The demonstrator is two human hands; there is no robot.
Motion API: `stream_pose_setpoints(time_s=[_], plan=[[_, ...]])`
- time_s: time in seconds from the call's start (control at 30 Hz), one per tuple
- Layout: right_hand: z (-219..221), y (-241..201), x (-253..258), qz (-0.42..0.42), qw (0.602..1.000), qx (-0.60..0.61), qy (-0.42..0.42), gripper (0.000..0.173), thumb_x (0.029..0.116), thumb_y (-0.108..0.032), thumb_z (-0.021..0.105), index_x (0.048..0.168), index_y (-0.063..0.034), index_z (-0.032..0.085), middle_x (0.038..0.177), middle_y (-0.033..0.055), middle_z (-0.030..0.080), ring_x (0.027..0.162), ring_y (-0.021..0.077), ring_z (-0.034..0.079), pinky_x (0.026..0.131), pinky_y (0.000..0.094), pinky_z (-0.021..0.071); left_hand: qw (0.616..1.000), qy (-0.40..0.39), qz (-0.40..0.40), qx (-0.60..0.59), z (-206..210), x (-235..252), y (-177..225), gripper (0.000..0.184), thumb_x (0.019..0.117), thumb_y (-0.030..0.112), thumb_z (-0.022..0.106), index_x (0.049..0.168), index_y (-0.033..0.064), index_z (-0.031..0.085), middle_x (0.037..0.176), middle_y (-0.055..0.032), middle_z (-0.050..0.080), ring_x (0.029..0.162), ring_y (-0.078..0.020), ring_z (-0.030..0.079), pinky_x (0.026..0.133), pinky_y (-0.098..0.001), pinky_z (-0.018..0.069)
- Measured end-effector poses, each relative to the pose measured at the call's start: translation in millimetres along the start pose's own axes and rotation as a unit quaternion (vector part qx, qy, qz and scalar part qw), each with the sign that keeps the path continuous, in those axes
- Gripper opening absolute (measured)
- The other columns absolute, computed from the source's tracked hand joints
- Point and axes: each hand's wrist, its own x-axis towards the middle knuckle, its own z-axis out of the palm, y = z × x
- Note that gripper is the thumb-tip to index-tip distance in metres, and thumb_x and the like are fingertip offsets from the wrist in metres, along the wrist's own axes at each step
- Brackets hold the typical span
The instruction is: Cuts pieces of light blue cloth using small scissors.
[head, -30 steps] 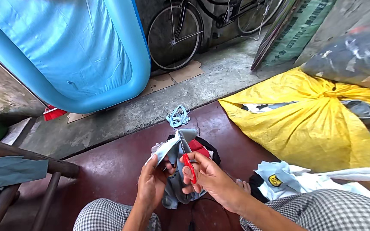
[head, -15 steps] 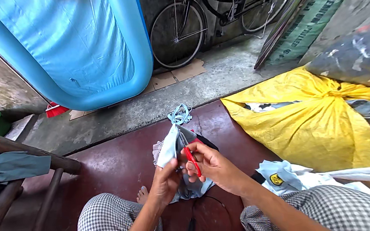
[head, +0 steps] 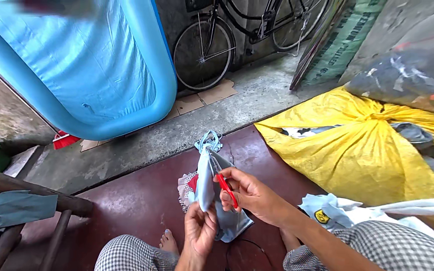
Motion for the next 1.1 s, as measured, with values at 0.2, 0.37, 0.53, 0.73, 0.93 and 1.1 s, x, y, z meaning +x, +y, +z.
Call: stream_pose_setpoints(time_s=[0.2, 0.37, 0.53, 0.73, 0.93, 1.1], plan=[[-1.5, -0.5, 0.2, 0.011, 0.999, -0.013, -0.030, 0.037, 0.0966, -0.028, 0.070, 0.127, -0.0119, 0.058, 0.088, 0.0052, 0.068, 0.076, 0.0119, 0.067, 0.069, 0.0244, 0.0572, 0.995, -0.084, -0.009, 0.061, -4.9, 18.8, 19.8, 0.021, 0.0759, 0.000, 0.071, 0.097, -0.0022, 0.072, 0.096, -0.0200, 0.073, 0.089, -0.0288, 0.074, 0.083, -0.0416, 0.0608], [0.0, -0.3, -1.4, 0.041, 0.996, -0.062, -0.049, 0.040, 0.0965, -0.033, 0.070, 0.128, -0.0126, 0.058, 0.086, 0.0024, 0.066, 0.074, 0.0110, 0.066, 0.068, 0.0247, 0.0560, 0.983, -0.065, 0.060, 0.159, 10.5, 16.5, 44.7, 0.017, 0.0709, -0.004, 0.068, 0.087, -0.0019, 0.072, 0.091, -0.0187, 0.073, 0.085, -0.0264, 0.073, 0.084, -0.0410, 0.0599], [2.2, 4.6, -4.6, 0.062, 0.993, -0.077, -0.061, 0.043, 0.0951, -0.037, 0.072, 0.129, -0.0137, 0.058, 0.086, 0.0021, 0.065, 0.071, 0.0102, 0.063, 0.064, 0.0239, 0.0543, 0.992, -0.041, 0.056, 0.110, 13.1, 17.2, 48.3, 0.024, 0.0704, 0.005, 0.075, 0.093, -0.0021, 0.071, 0.094, -0.0214, 0.072, 0.089, -0.0306, 0.073, 0.083, -0.0458, 0.0605], [2.9, 7.8, -4.9, 0.076, 0.991, -0.094, -0.065, 0.046, 0.0946, -0.039, 0.071, 0.130, -0.0131, 0.057, 0.087, 0.0016, 0.066, 0.071, 0.0101, 0.064, 0.064, 0.0245, 0.0540, 0.989, -0.008, -0.017, 0.144, 17.7, 19.8, 36.6, 0.047, 0.0891, 0.044, 0.074, 0.114, 0.0046, 0.068, 0.095, -0.0164, 0.071, 0.075, -0.0221, 0.070, 0.068, -0.0357, 0.0605], [4.2, 7.9, -3.6, 0.081, 0.993, -0.072, -0.055, 0.042, 0.0956, -0.034, 0.071, 0.129, -0.0121, 0.057, 0.087, 0.0023, 0.067, 0.074, 0.0112, 0.066, 0.066, 0.0251, 0.0560, 0.984, -0.103, -0.049, 0.133, 9.5, 15.9, 38.7, 0.026, 0.0828, 0.017, 0.079, 0.100, 0.0007, 0.071, 0.081, -0.0114, 0.069, 0.070, -0.0182, 0.069, 0.070, -0.0311, 0.0587], [8.7, 7.5, -3.7, 0.087, 0.993, -0.067, -0.051, 0.039, 0.0965, -0.032, 0.070, 0.127, -0.0118, 0.057, 0.088, 0.0019, 0.067, 0.075, 0.0114, 0.067, 0.066, 0.0254, 0.0566, 0.982, -0.056, 0.009, 0.180, 13.1, 11.1, 38.0, 0.025, 0.0801, 0.013, 0.078, 0.100, 0.0000, 0.069, 0.082, -0.0143, 0.070, 0.071, -0.0211, 0.071, 0.070, -0.0345, 0.0606]])
